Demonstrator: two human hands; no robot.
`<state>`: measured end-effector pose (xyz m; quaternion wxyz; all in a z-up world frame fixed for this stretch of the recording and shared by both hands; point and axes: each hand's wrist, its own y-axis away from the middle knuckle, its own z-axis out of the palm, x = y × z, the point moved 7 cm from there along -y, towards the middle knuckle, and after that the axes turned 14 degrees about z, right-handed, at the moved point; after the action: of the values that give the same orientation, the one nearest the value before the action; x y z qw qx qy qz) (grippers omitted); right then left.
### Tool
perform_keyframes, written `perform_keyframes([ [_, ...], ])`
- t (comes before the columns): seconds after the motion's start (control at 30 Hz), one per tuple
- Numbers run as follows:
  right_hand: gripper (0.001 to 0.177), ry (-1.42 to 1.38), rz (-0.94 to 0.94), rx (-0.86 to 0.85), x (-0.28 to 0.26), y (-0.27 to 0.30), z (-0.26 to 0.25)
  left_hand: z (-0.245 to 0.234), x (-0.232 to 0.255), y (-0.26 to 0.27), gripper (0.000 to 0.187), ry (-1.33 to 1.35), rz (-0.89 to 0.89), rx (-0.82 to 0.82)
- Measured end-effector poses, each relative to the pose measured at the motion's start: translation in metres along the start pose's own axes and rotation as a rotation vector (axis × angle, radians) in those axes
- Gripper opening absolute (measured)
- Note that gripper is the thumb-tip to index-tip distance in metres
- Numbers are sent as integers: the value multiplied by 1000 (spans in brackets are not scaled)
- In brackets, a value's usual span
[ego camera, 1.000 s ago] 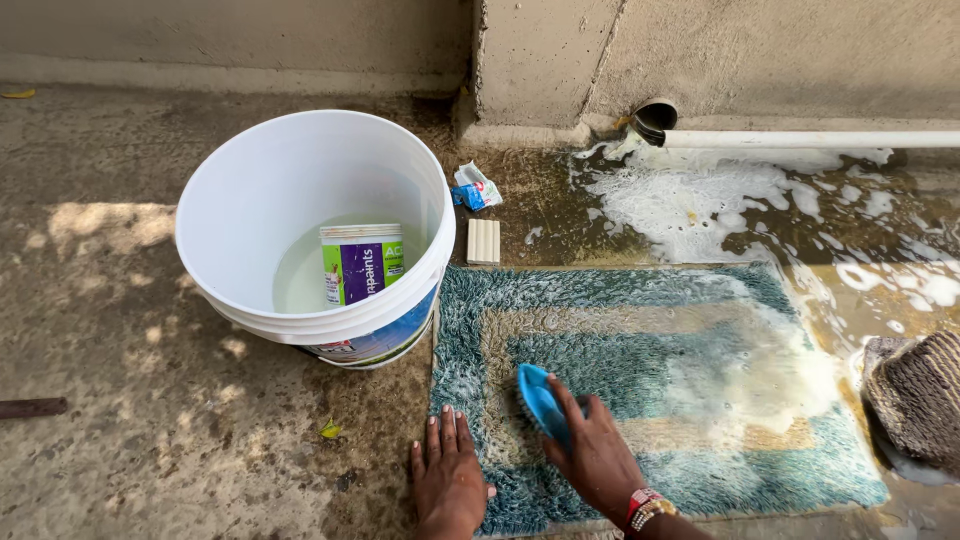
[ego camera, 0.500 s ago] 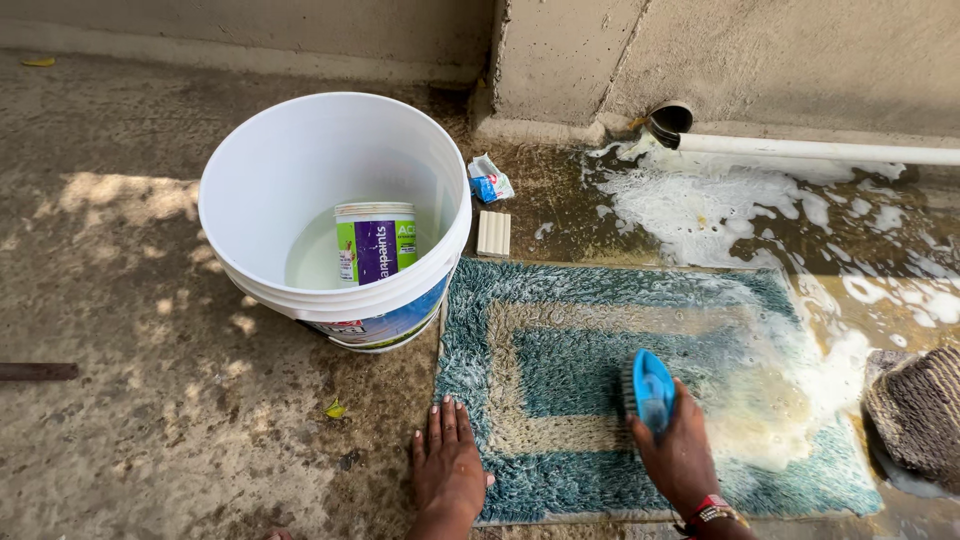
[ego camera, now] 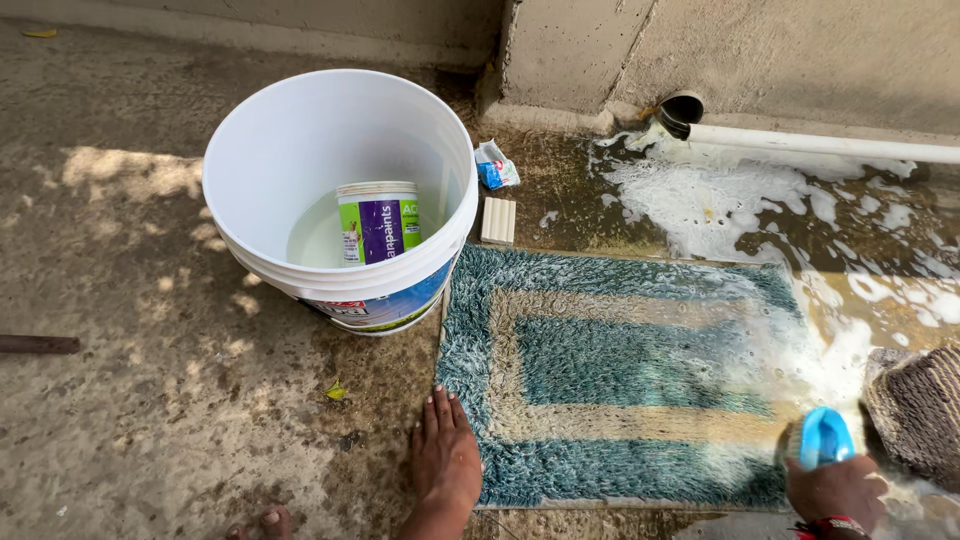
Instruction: The person scrubs a small rug using a brush and a bar of soap, repeatedly dipping the brush into a bucket of water.
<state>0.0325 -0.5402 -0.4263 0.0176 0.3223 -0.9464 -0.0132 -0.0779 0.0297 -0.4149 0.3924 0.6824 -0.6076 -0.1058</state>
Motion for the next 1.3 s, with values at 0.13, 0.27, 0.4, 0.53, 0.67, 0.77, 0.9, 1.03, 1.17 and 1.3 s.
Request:
perform_keyframes([
  [0.13, 79, -331, -790, -123, -136, 194, -4, -5, 9, -6, 79, 105, -75, 217],
  [0.27, 84, 4, -1167, -525, -200, 350, -23, -15, 7, 7, 57, 205, -75, 113],
  [0.4, 83, 67, -1341, -337, -222, 335, -45, -18, 10, -12, 75, -75, 74, 111],
  [0.53, 86, 33, -919, -366, -224, 263, -34, -16, 19, -32, 83, -356, 230, 126],
  [0.67, 86, -185, -789, -320, -245, 269, -48, -35, 20, -29, 130, -330, 157, -208],
  [0.77, 88, -360, -1076, -298, -266, 331, -66, -51, 23, -28, 151, -370, 146, -223],
  [0.9, 84, -30, -1357, -367, -275, 370, -44, -41, 16, -32, 139, -364, 169, -253],
  [1.03, 84, 39, -1068, -216, -285, 249, -38, -41, 6, -32, 150, -328, 156, -232],
  [1.17, 91, -181, -659, -138, -271, 161, -53, -40, 14, -34, 150, -355, 158, -244],
  [1.3, 87, -304, -645, -303, -295, 225, -46, -42, 22, -39, 146, -423, 152, -260],
])
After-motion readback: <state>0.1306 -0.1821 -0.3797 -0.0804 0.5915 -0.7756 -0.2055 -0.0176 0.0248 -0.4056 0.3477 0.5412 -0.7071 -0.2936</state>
